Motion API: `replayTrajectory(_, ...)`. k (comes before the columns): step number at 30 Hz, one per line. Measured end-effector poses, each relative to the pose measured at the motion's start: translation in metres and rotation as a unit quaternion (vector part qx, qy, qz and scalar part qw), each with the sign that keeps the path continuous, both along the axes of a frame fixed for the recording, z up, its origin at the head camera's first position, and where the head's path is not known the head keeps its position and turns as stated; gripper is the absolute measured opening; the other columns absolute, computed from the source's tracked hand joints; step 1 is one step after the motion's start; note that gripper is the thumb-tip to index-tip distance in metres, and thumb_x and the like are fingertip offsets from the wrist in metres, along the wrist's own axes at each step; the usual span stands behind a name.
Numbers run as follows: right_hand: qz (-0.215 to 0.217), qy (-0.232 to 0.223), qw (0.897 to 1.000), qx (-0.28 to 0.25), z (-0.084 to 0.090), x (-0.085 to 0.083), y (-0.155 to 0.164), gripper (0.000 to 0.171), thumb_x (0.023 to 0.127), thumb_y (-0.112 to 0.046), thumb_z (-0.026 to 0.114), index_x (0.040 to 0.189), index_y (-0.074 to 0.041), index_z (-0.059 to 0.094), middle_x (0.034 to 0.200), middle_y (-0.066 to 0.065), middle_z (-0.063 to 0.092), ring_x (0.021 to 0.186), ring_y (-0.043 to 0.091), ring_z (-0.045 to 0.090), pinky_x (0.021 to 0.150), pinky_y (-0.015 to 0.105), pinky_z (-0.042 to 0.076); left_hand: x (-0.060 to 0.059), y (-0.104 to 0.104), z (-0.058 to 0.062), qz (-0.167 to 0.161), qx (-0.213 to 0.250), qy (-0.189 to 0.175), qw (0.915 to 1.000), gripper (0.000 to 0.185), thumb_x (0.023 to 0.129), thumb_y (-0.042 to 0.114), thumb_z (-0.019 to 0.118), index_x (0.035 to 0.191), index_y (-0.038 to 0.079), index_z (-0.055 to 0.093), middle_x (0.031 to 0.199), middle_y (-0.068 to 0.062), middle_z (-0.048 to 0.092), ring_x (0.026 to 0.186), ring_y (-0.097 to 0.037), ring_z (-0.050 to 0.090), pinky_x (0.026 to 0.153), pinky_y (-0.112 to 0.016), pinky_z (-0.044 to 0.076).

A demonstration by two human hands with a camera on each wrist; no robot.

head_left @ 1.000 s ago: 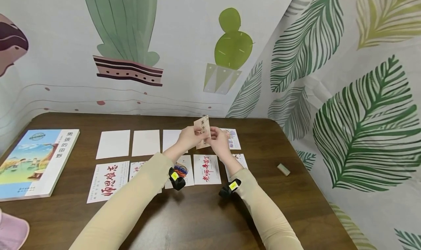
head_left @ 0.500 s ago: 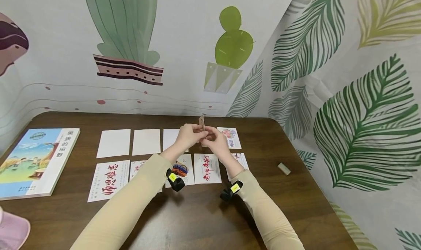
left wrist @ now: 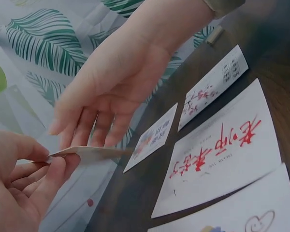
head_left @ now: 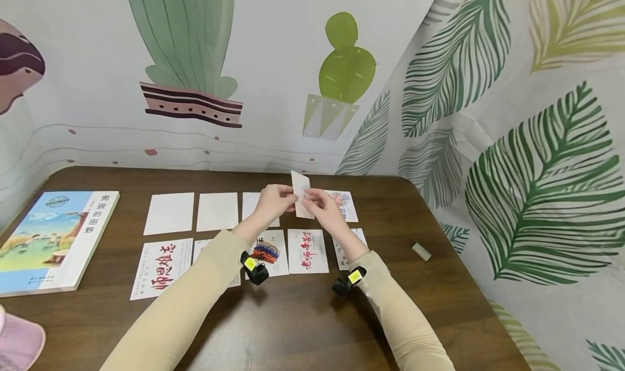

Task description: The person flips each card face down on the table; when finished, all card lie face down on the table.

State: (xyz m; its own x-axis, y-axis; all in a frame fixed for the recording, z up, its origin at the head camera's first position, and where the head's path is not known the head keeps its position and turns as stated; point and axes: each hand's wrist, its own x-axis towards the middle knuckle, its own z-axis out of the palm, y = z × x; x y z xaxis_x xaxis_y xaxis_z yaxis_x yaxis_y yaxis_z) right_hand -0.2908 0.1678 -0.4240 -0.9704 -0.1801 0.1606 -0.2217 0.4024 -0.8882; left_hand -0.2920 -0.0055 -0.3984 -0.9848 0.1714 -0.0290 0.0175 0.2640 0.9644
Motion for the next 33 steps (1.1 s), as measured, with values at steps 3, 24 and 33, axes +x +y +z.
replayTrajectory(3,-0.058,0.001,0.998,-0.01,-0.003,-0.005,0.008,0.031,0.093,-0.012,0.065,0.119,0.004,0.063,0.105,0.019,0.066,0.085,0.012,0.059,0.072,0.019,0.049,0.001,-0.002,-0.003,0.006,-0.013,-0.002,0.9999,0.039,0.096,0.01,0.058,0.13,-0.009,0.057,0.118,-0.024,0.067,0.086,-0.024,0.072,0.075,-0.025,0.059)
replayTrajectory(24,-0.098,-0.153,0.983,-0.032,-0.022,-0.034,0.021,0.031,0.092,-0.013,0.068,0.116,0.005,0.06,0.081,-0.001,0.059,0.062,0.006,0.053,0.059,0.018,0.049,-0.005,-0.01,-0.038,-0.001,-0.051,-0.05,0.9974,0.051,0.099,0.017,0.057,0.142,-0.007,0.043,0.13,-0.024,0.059,0.106,-0.031,0.067,0.093,-0.038,0.055)
replayTrajectory(33,-0.113,-0.147,0.983,-0.014,-0.025,-0.039,0.018,0.028,0.091,-0.01,0.069,0.113,0.006,0.062,0.083,0.003,0.062,0.062,0.006,0.052,0.057,0.017,0.048,-0.005,-0.009,-0.037,0.005,-0.108,-0.032,0.9937,0.06,0.096,0.018,0.062,0.145,-0.007,0.038,0.138,-0.024,0.054,0.128,-0.036,0.053,0.103,-0.044,0.048)
